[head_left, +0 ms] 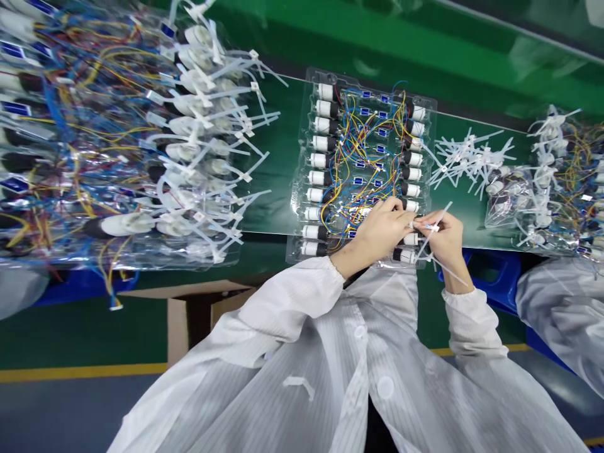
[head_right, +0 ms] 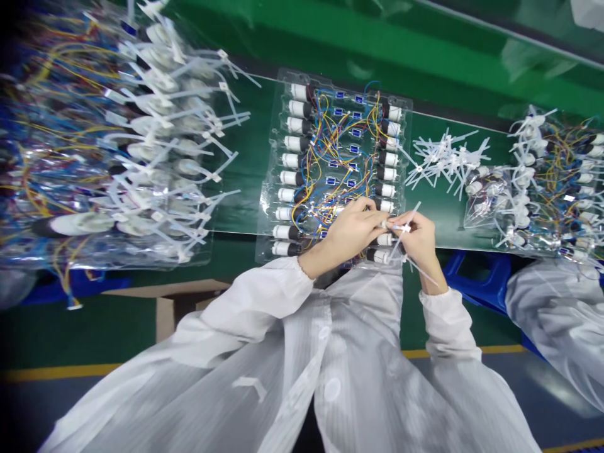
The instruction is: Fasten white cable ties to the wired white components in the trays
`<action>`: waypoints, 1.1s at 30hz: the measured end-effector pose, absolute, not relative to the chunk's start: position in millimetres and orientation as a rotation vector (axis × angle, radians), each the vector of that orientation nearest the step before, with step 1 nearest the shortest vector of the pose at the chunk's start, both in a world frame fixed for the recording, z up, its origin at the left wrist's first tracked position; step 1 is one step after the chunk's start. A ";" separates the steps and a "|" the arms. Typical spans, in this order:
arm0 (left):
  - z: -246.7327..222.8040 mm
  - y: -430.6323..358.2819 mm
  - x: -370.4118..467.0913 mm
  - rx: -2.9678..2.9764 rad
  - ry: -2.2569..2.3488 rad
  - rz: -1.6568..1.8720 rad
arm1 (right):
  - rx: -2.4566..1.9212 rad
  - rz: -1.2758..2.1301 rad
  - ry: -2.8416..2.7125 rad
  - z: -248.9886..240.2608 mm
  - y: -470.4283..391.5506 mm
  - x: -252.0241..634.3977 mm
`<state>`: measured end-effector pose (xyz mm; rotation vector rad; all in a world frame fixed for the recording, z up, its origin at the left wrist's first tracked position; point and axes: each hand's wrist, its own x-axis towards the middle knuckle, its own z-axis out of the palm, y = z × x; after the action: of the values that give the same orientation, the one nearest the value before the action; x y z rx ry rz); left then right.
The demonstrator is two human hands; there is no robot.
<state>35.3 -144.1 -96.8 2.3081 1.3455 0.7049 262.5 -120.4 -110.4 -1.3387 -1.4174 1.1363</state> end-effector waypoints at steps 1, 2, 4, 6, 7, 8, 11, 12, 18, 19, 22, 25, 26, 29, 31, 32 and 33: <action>-97.2 -143.6 34.7 2.304 1.332 0.710 | -1.332 1.171 -1.419 -110.0 -118.6 265.3; -97.9 -143.1 34.3 2.302 1.318 0.715 | -1.322 1.215 -1.417 -109.7 -117.0 268.5; -99.4 -142.7 33.9 2.299 1.304 0.721 | -1.302 1.306 -1.405 -109.0 -114.7 276.0; -98.5 -143.8 33.6 2.298 1.313 0.729 | -1.288 1.362 -1.388 -107.5 -113.7 284.6; -96.2 -145.2 33.0 2.298 1.323 0.736 | -1.284 1.371 -1.386 -106.2 -113.6 289.4; -92.4 -147.1 32.0 2.301 1.328 0.744 | -1.281 1.372 -1.385 -104.4 -113.7 294.5; -71.5 -153.6 25.8 2.343 1.290 0.761 | -1.278 1.381 -1.384 -96.3 -112.8 311.4; -62.7 -154.5 23.0 2.368 1.269 0.757 | -1.280 1.382 -1.385 -93.1 -111.3 317.0; -36.1 -117.4 13.7 2.562 1.188 0.512 | -1.334 1.288 -1.347 -83.9 -80.7 326.0; -39.8 -105.5 14.3 2.599 1.153 0.465 | -1.379 1.252 -1.355 -84.4 -73.2 322.2; -59.6 -73.7 16.8 2.684 1.034 0.405 | -1.528 1.139 -1.411 -85.3 -53.5 308.0; -79.8 -59.0 17.0 2.727 0.945 0.457 | -1.612 1.029 -1.477 -81.0 -40.6 297.2; -84.6 -58.1 16.5 2.738 0.939 0.479 | -1.642 0.985 -1.512 -78.3 -37.3 294.5; -92.1 -61.0 14.6 2.750 0.963 0.521 | -1.738 0.854 -1.649 -69.6 -28.2 286.5; -93.2 -62.9 13.5 2.736 0.960 0.531 | -1.807 0.749 -1.723 -65.9 -22.6 279.6; -93.4 -63.1 13.1 2.725 0.951 0.534 | -1.841 0.696 -1.750 -65.2 -20.0 275.9; -93.4 -63.0 12.6 2.714 0.940 0.538 | -1.875 0.649 -1.775 -65.2 -17.6 272.2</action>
<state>12.6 -63.0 -93.4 2.7137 0.9401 0.5380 272.2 -17.6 -65.2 -1.8752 -1.7754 0.6494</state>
